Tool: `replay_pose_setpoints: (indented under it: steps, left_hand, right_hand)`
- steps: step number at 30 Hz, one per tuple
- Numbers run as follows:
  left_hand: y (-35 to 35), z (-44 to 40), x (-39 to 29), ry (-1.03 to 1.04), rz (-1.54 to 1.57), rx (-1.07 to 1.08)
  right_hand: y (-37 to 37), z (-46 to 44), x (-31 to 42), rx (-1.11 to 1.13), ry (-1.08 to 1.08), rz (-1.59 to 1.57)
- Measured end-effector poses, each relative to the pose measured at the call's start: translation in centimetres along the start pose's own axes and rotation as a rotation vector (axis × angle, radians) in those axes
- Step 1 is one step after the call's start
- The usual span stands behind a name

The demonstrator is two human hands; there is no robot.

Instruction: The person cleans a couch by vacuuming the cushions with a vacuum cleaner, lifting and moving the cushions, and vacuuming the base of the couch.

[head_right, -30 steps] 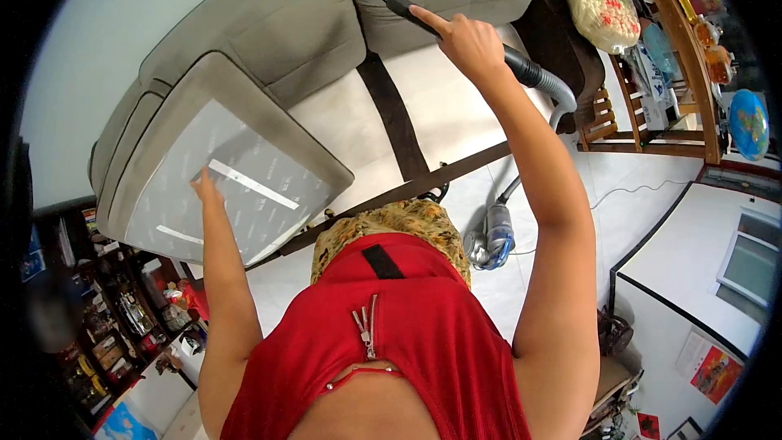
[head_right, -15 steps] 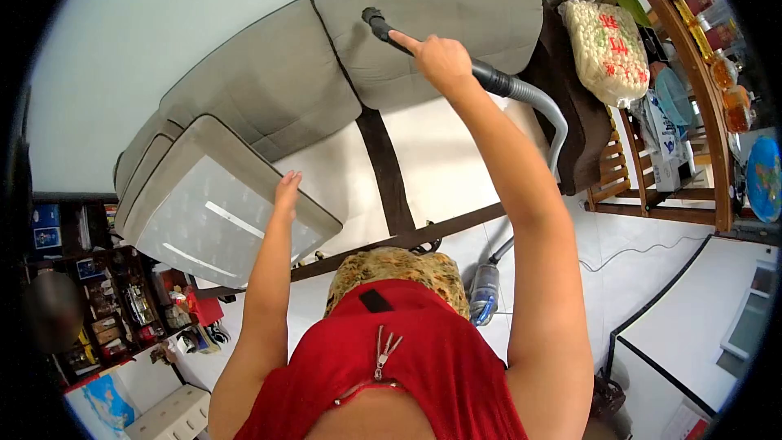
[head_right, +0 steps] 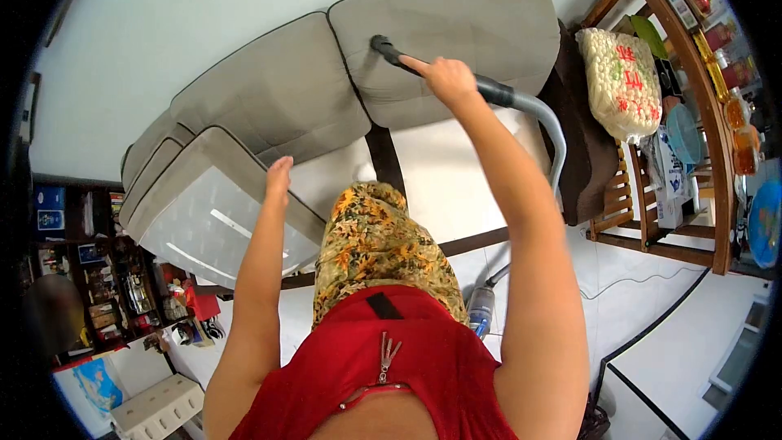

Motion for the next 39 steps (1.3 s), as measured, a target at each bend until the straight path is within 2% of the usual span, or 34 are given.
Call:
replay_pose_setpoints:
  steps: [3, 6, 8, 10, 14, 17, 20, 26, 29, 32, 34, 38, 39]
  left_hand:
    - [1.1, -3.8, -5.5, 0.054, -0.032, 0.065]
    - [3.0, -9.8, -12.3, 0.152, -0.204, 0.031]
    - [5.4, -15.5, -16.9, 0.369, -0.431, -0.02]
    - [8.5, -19.5, -21.9, 0.546, -0.709, -0.058]
    - [15.6, -27.4, -28.7, 0.792, -0.798, -0.159]
    - [20.1, -29.1, -32.6, 0.88, -1.023, -0.256]
    - [23.4, -31.2, -35.1, 0.835, -1.059, -0.151]
    - [25.9, -31.6, -38.7, 0.673, -1.018, 0.147]
    - [26.5, -31.0, -39.3, 0.654, -1.047, 0.188]
    - [26.4, -29.1, -39.3, 0.701, -1.097, 0.093]
    - [25.4, -26.0, -39.5, 0.764, -1.009, 0.05]
    - [23.7, -18.1, -39.0, 0.845, -1.036, 0.037]
    - [23.3, -15.7, -38.3, 1.023, -0.964, -0.098]
  right_hand:
    - [-0.8, 2.6, -5.4, 0.0, 0.082, 0.076]
    - [-1.0, 5.4, -10.7, -0.014, 0.12, 0.145]
    - [-2.0, 6.2, -11.9, -0.019, 0.13, 0.133]
    - [-3.5, 5.8, -10.7, -0.036, 0.083, 0.135]
    - [-5.7, 2.3, -6.3, -0.126, 0.059, 0.07]
    - [-3.9, -1.2, -5.5, -0.091, 0.14, 0.02]
    - [-3.9, -1.6, -5.3, -0.073, 0.18, 0.008]
    - [-5.0, 3.0, -8.5, -0.075, 0.241, 0.085]
    - [-5.7, 5.1, -10.9, -0.046, 0.341, 0.138]
    - [-7.2, 8.1, -13.4, -0.061, 0.452, 0.246]
    - [-9.5, 10.5, -14.3, -0.111, 0.521, 0.293]
    - [-14.9, 14.2, -14.4, -0.325, 0.538, 0.309]
    - [-16.3, 14.9, -13.9, -0.36, 0.546, 0.298]
Point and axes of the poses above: each hand's wrist, its own z-axis away from the middle knuckle, its own y-axis out of the palm, x = y × z, the point moved 8 cm from there along -z, towards the middle knuckle, and after that the axes turned 8 degrees about -z, right-handed, at the moved point
